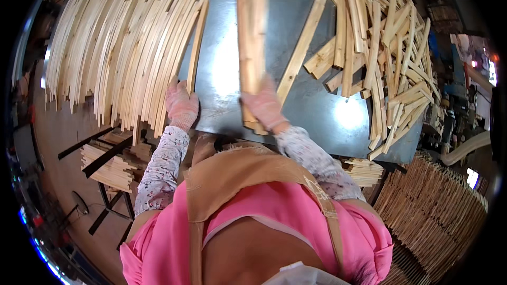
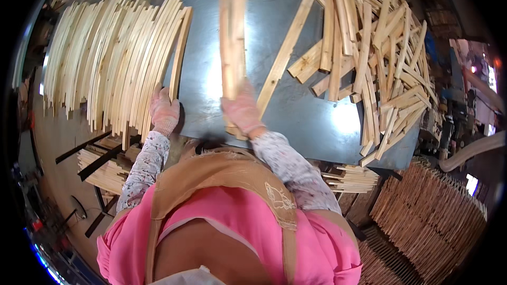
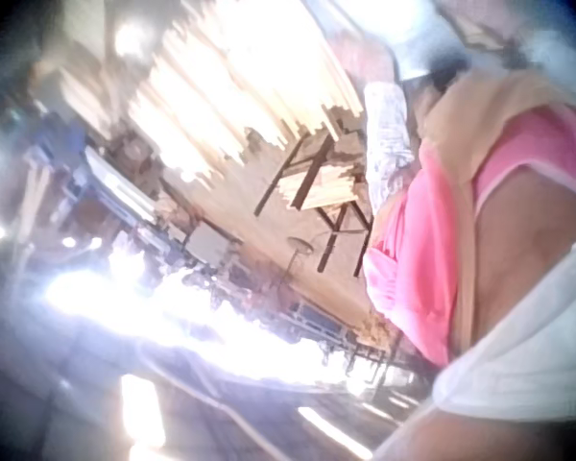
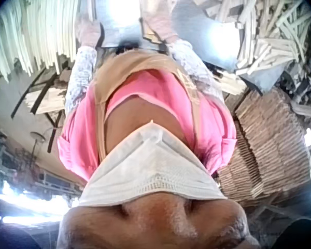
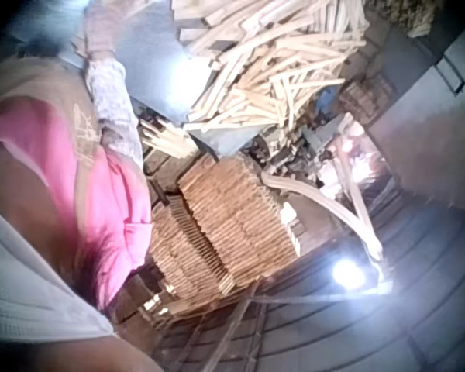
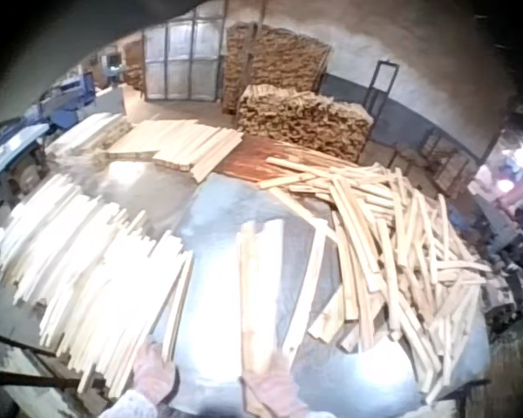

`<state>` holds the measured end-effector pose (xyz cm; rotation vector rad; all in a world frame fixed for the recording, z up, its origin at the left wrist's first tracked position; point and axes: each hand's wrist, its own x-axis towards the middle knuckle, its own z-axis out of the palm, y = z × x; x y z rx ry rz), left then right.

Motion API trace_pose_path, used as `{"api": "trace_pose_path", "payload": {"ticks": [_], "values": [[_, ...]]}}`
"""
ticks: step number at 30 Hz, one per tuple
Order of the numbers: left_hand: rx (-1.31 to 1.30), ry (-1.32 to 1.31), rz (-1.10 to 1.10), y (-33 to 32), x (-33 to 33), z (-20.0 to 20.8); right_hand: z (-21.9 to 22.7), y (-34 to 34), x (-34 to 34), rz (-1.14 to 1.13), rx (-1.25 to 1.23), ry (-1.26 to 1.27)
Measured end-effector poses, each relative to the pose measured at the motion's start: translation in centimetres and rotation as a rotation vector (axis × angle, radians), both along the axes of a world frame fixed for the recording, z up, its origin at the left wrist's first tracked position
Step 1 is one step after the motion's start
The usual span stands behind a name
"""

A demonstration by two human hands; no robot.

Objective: The person sorts thin wooden strips on a metal table, picking them up from a disorganized pile and arranging them into neat stacks. The person repeatedly gathers strips, aligns them, and places them into a growing organized pile on the left side of the table.

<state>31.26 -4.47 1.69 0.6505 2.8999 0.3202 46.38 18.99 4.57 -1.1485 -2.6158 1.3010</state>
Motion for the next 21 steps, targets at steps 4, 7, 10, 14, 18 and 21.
{"api": "trace_pose_path", "payload": {"ticks": [4,7,10,14,18,21], "values": [[0.187,-0.081,0.021,-2.4,-0.8,0.8,-0.6,-10.3,-8.4,0.398,-0.103,-0.173],[0.282,-0.016,0.098,-3.2,-1.5,0.8,-0.5,-13.4,-11.5,0.528,-0.189,-0.168],[0.493,0.141,0.004,-3.5,-1.2,-0.4,-0.4,-9.0,-9.1,0.587,0.246,0.167],[0.754,-0.164,-0.11,2.4,3.6,-0.5,-1.2,2.5,-1.3,0.124,0.627,-0.066],[0.159,-0.323,-0.411,13.3,8.0,0.6,-5.0,6.0,5.6,-0.245,0.465,-0.323],[0.138,-0.344,-0.433,17.5,8.3,-0.5,-7.6,9.1,8.5,-0.361,0.174,0.017]]}}
